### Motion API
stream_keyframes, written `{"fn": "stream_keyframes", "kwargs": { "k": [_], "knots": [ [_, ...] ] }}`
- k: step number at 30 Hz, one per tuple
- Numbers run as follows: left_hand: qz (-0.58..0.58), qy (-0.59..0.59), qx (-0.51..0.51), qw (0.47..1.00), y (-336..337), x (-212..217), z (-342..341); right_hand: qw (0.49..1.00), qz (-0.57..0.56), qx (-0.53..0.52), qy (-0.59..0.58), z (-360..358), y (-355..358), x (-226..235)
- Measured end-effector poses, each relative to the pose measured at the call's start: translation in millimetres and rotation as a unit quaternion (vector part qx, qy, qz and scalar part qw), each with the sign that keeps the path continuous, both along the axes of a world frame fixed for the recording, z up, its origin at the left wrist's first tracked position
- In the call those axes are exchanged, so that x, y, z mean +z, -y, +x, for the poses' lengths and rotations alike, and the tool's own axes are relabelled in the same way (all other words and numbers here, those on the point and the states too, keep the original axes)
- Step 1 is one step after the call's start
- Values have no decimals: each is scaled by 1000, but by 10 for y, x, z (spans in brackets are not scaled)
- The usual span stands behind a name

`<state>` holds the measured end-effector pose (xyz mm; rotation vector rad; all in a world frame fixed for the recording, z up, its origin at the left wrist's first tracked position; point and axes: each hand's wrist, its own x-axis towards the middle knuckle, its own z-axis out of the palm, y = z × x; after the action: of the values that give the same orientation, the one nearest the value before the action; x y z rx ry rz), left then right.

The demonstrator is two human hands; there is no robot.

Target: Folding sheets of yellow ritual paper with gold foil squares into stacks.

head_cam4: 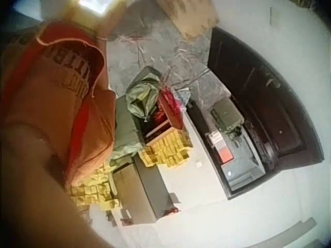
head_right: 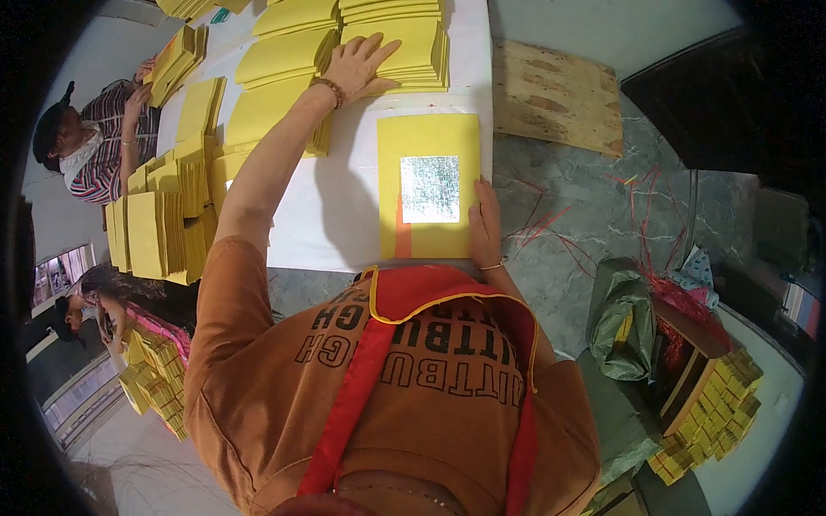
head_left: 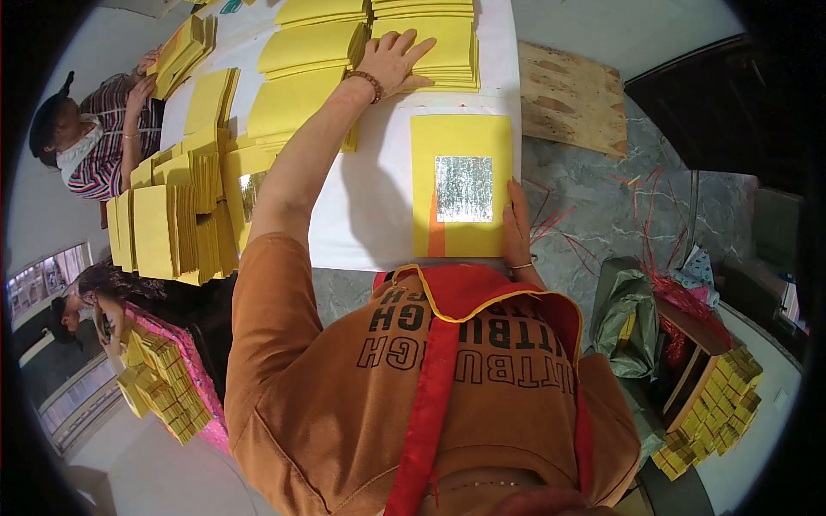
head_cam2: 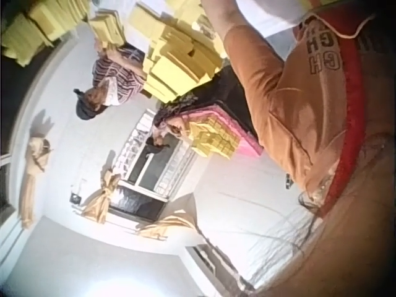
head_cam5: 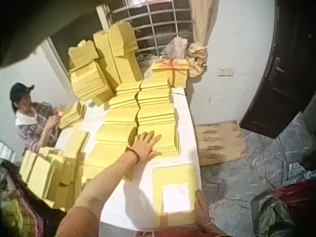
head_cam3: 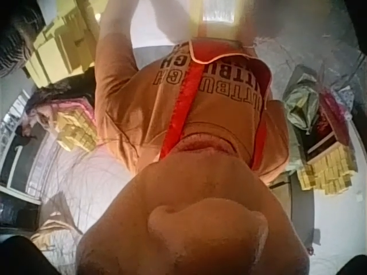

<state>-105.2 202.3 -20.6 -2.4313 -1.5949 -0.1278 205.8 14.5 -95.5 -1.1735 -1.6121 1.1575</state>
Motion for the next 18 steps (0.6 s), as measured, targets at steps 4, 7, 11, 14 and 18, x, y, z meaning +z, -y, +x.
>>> {"fn": "stream_keyframes", "kwargs": {
  "k": [4,7,11,14,18],
  "knots": [
    [-80,-59,16,995,-52,153,44,1000,-4,-7,-1,-13,3,-10],
    [-116,-69,24,991,-77,266,30,999,-33,-18,-17,-32,16,-17],
    [-55,-34,3,998,5,307,-32,1000,-23,-13,-16,-38,32,-50],
    [59,46,-47,996,222,365,-10,999,-28,-19,-33,-21,34,-65],
    [-25,168,-74,983,1059,409,197,1000,-6,-24,3,19,-7,-5]
  ]
}}
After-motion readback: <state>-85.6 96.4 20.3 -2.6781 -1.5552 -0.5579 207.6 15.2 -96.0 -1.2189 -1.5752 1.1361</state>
